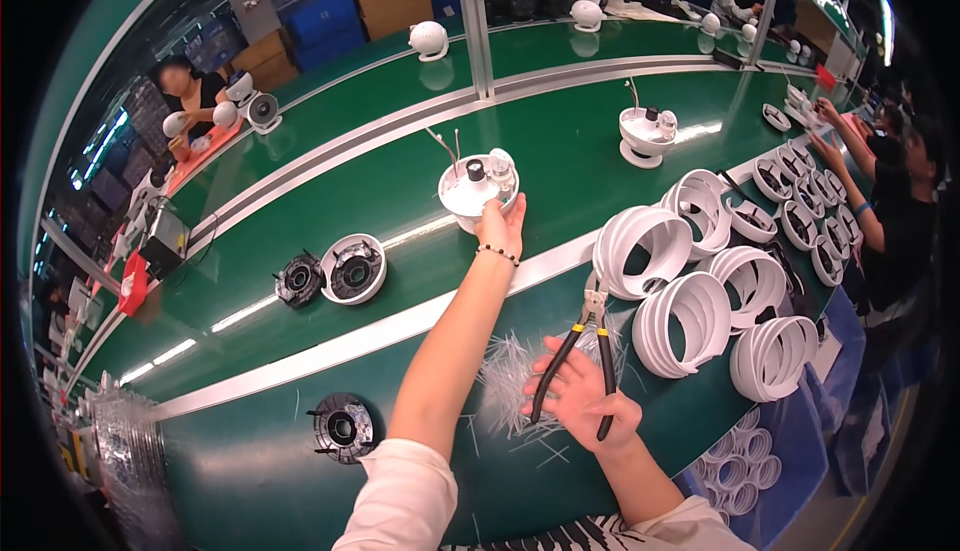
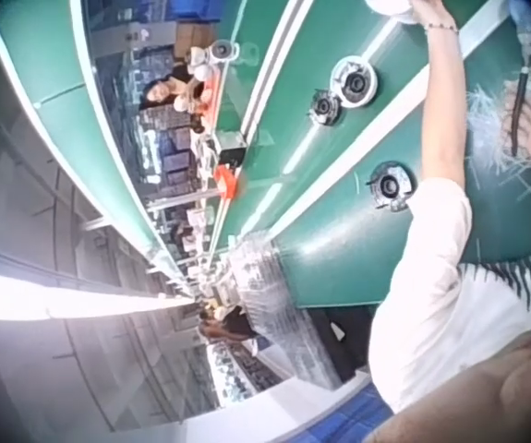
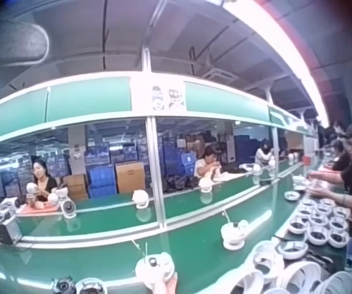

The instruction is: Assemble components of a security camera on a factory production line.

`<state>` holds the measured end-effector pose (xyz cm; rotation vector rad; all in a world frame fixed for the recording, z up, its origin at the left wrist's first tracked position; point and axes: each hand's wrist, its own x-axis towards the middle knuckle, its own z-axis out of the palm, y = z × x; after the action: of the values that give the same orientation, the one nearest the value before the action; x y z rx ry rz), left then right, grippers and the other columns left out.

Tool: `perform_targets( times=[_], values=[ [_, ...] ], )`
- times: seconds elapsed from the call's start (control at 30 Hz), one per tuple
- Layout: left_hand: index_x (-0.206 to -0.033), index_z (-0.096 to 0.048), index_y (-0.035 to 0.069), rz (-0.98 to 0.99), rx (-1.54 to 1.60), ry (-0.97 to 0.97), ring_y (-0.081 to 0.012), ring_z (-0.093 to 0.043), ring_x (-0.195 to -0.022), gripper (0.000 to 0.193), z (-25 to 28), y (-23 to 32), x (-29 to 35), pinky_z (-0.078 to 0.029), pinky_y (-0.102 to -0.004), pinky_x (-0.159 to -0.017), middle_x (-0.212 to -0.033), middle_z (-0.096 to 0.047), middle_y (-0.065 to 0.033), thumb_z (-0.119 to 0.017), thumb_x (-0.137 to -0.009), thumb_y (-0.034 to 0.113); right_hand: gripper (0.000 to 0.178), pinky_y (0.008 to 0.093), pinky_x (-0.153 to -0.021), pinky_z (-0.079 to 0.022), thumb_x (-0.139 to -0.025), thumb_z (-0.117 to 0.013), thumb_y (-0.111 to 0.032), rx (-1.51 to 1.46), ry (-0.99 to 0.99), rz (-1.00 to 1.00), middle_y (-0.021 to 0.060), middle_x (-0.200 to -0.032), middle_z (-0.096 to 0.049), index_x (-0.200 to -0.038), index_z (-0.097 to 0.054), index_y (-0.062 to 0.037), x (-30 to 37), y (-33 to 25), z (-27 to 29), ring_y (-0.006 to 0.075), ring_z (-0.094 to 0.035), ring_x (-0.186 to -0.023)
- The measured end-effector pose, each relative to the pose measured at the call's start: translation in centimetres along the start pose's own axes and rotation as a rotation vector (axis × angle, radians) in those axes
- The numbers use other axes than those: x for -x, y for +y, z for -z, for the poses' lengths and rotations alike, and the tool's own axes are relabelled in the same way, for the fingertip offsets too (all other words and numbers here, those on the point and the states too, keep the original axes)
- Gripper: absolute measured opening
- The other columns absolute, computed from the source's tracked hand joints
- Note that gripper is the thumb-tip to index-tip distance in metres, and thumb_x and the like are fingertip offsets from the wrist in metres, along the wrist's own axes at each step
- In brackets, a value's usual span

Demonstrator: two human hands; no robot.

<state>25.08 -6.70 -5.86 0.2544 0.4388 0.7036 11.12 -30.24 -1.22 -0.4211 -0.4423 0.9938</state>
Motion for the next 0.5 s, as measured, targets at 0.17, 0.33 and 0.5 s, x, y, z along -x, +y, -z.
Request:
perform_targets(
  times=[0.17,0.33,0.5],
  values=[
    [-0.114,-0.034,-0.001,0.052,-0.54,-0.368,-0.0316,-0.055,-0.092,0.045,0.7,5.4,6.3,-0.053,-0.0407,-0.076,-0.111,-0.045,-0.0184,-0.033,-0.07,-0.012,0.076,0.0458,-0.085,-0.039,-0.07,-0.05,-0.028,0.073,-0.11,-0.192,0.0242,-0.119,-0.037,-0.129,-0.019,0.0075,0.4,-2.8,-0.4,0.0347,-0.045,-0.104],
    [-0.125,-0.022,0.007,0.233,-1.122,-0.474,-0.0304,-0.054,-0.096,0.061,0.4,12.5,15.4,-0.054,-0.035,-0.072,-0.117,-0.041,-0.0142,-0.036,-0.069,-0.012,0.074,0.0459,-0.083,-0.04,-0.078,-0.041,-0.039,-0.017,-0.274,-0.315,0.0253,-0.12,-0.038,-0.129,-0.018,0.0092,0.8,-4.9,-0.3,0.0358,-0.046,-0.105],
    [-0.128,-0.018,0.007,0.245,-1.207,-0.535,-0.0278,-0.049,-0.102,0.067,1.2,15.4,20.4,-0.054,-0.0361,-0.073,-0.118,-0.038,-0.0132,-0.036,-0.066,-0.011,0.063,0.045,-0.081,-0.042,-0.083,-0.038,-0.036,0.093,-0.273,-0.536,0.0221,-0.12,-0.04,-0.128,-0.023,0.0058,-0.6,-4.5,-2.2,0.0328,-0.047,-0.103]
  ],
)
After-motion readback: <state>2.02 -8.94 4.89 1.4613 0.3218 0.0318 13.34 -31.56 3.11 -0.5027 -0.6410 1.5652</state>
